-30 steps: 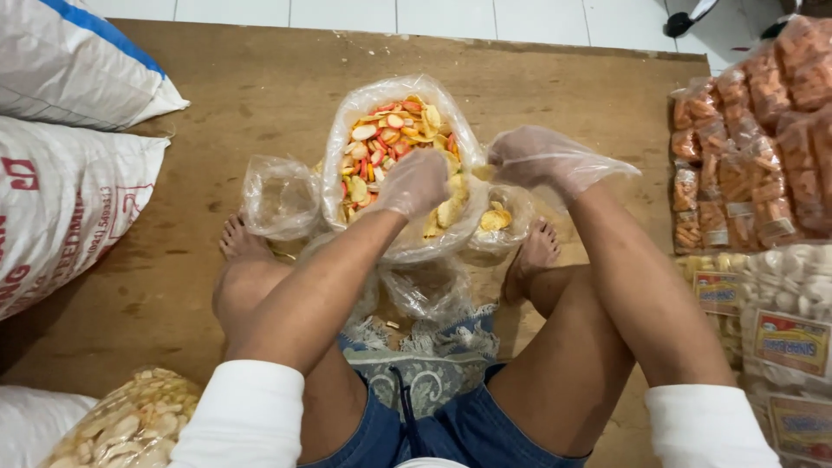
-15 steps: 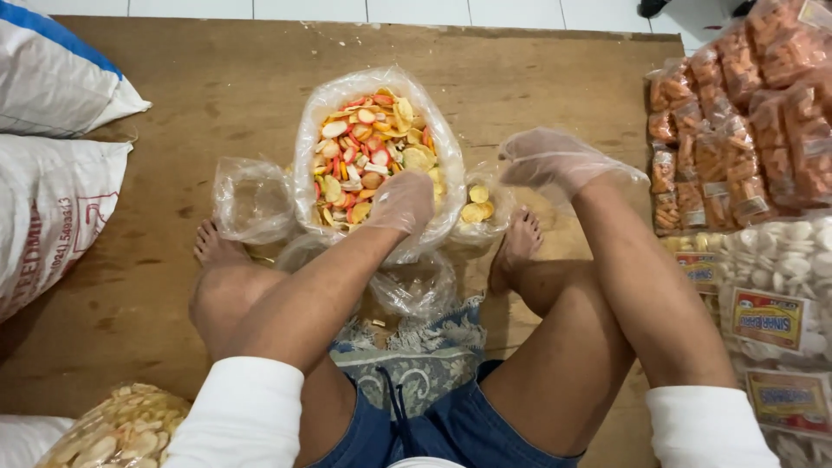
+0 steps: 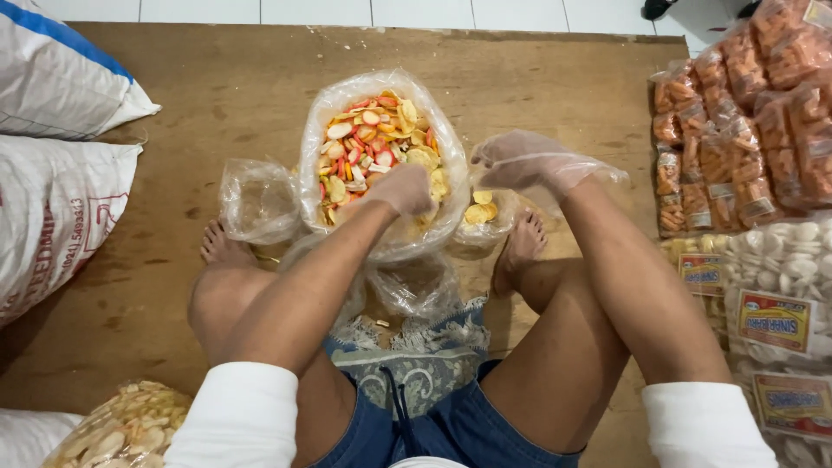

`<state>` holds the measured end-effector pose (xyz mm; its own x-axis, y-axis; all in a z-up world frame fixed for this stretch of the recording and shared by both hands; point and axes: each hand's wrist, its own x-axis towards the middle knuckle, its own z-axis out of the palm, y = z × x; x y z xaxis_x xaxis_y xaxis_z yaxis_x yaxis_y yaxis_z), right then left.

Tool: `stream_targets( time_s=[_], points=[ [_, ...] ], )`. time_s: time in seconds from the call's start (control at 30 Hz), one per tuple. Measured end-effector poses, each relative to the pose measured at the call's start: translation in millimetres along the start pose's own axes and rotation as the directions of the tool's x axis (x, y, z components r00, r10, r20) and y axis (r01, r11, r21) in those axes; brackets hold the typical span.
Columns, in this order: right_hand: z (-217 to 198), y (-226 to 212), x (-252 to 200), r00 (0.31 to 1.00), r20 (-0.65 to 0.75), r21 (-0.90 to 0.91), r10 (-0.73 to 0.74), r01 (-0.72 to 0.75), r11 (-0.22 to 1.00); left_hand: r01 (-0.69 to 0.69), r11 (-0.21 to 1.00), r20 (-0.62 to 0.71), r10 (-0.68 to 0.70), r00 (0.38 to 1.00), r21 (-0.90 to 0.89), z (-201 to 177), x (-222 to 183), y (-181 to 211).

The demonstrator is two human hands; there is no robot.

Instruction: Manually sorting through a large bag of chips to separate specific pieces into a smaller bag.

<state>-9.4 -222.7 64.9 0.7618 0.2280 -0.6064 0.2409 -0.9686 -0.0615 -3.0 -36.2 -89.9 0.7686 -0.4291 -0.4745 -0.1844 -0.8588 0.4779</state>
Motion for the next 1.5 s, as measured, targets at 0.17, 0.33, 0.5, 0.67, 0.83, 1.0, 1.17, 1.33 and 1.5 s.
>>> stream_targets(
  time_s=[0.17,0.33,0.5,0.67,0.83,1.0,1.17,1.33,1.5],
  points=[
    [-5,-15,-5,0.995,-0.046,0.117,-0.086,0.091,0.989,-0.178,0.98,-0.061,0.173,0.983,-0.092,-15,25,-27],
    [-5,-27,0,0.986,-0.121,0.2,-0.115,0.138,0.97,-0.195,0.954,-0.085,0.18,0.98,-0.226,-53,-30,-3],
    [18,6,42,0.963,-0.212,0.179,-0.164,0.203,0.963,-0.253,0.915,-0.146,0.217,0.965,-0.313,-50,-28,7],
    [2,3,21,0.999,-0.036,-0.009,0.016,-0.016,1.0,-0.173,0.971,-0.186,0.142,0.972,-0.163,-65,-71,27],
    [8,32,18,0.98,-0.03,0.037,0.199,-0.197,0.98,-0.13,0.991,-0.112,0.133,0.985,0.029,4,-4,-13],
    [-12,14,-13,0.877,0.075,0.507,0.475,-0.444,0.739,-0.164,0.966,-0.214,0.206,0.955,0.198,-2,-32,5],
    [-4,18,-14,0.987,0.001,0.035,0.16,-0.16,0.986,-0.194,0.945,-0.297,0.272,0.915,0.264,15,-21,5],
    [4,18,-3,0.993,-0.005,0.039,0.116,-0.116,0.993,-0.101,0.982,-0.186,0.13,0.974,0.159,8,-19,16],
    [5,5,4,0.998,-0.007,0.047,0.062,-0.062,0.997,0.002,0.999,-0.133,0.003,0.991,0.041,-8,-14,9]
  ],
)
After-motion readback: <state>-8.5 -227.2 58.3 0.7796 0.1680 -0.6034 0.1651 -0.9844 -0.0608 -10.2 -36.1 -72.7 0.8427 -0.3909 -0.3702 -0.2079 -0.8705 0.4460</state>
